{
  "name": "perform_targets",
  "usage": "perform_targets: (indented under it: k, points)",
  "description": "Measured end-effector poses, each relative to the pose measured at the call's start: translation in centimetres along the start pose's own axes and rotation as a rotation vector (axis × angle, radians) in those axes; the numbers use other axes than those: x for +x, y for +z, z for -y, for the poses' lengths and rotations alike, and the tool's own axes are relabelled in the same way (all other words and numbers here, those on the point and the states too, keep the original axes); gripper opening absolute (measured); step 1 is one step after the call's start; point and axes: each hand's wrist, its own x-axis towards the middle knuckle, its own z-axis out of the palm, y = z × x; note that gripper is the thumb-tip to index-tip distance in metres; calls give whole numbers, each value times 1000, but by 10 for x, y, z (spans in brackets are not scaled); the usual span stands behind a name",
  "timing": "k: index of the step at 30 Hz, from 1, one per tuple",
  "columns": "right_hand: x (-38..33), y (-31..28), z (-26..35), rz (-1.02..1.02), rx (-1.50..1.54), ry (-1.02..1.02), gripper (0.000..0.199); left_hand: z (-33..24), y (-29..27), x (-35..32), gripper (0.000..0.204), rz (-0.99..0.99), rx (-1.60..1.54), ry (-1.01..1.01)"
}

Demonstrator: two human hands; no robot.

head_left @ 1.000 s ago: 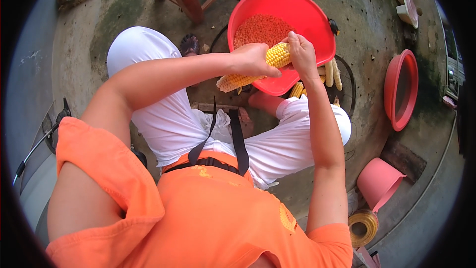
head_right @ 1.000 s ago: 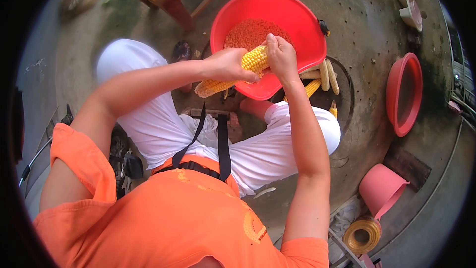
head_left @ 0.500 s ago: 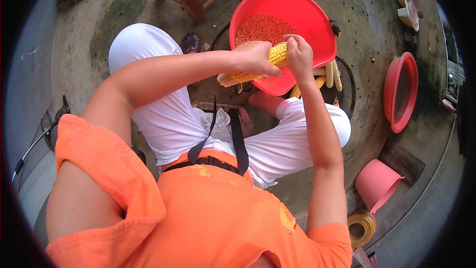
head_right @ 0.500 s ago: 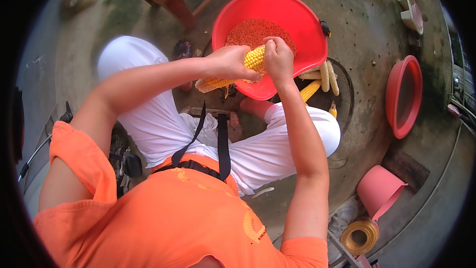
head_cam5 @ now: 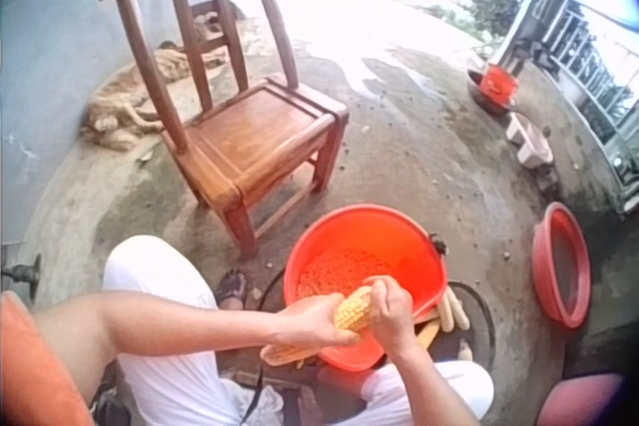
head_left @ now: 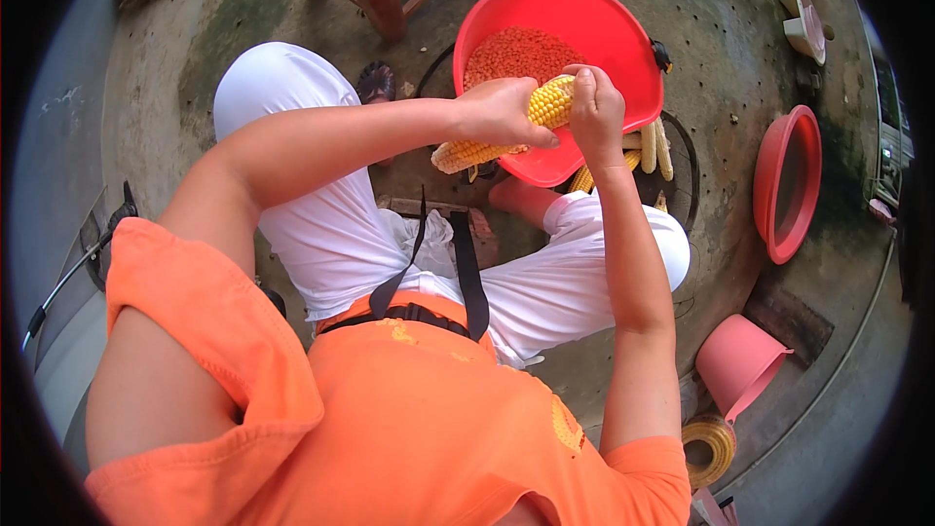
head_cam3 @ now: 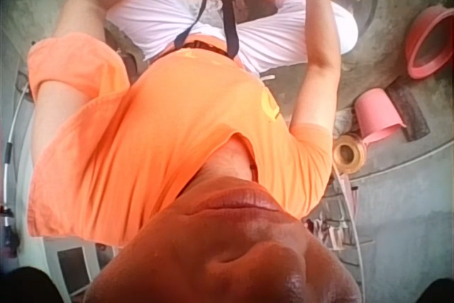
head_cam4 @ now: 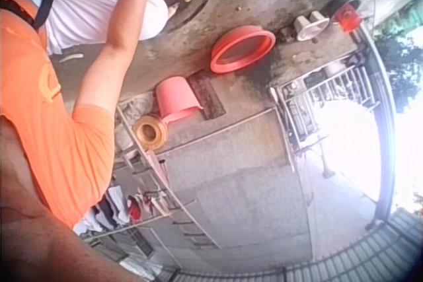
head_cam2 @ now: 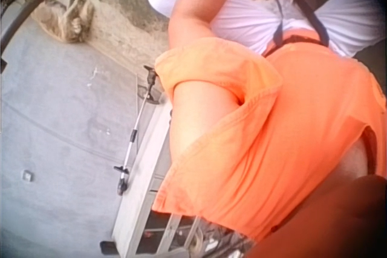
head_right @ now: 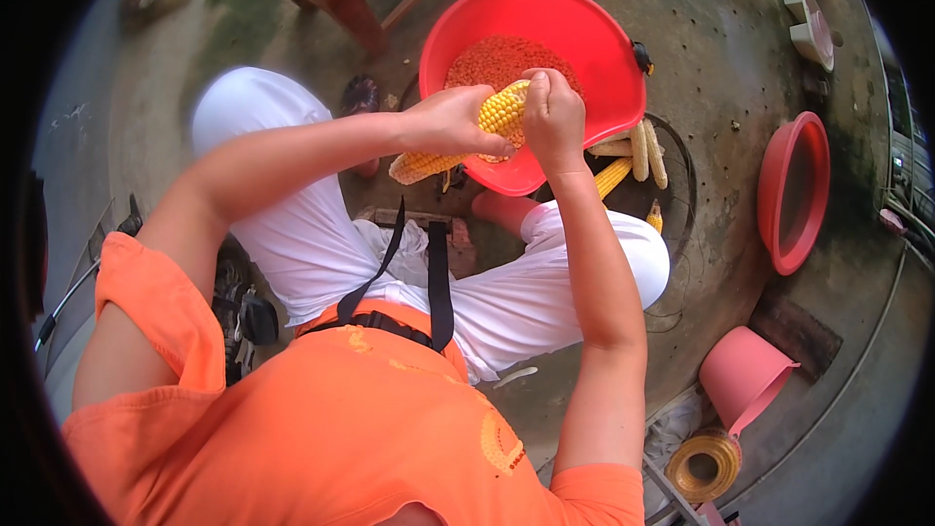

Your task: The person shells ears of corn by hand, stripping the kernels off the cobs into a basin.

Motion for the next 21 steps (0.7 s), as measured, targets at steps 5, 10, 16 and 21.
perform_targets:
  k: [5,10,16,21]
  points:
    - [3,2,6,91,221,58,27,5,-1,8,53,3,-78,1]
    - [3,3,-4,82,235,98,27,0,-2,8,45,96,-117,28]
    - [12,2,-1,114,326,330,32,1,-2,8,46,158,-120,-31]
    - [11,2,-8,43,367,271,41,-7,-3,3,49,235,-75,-23]
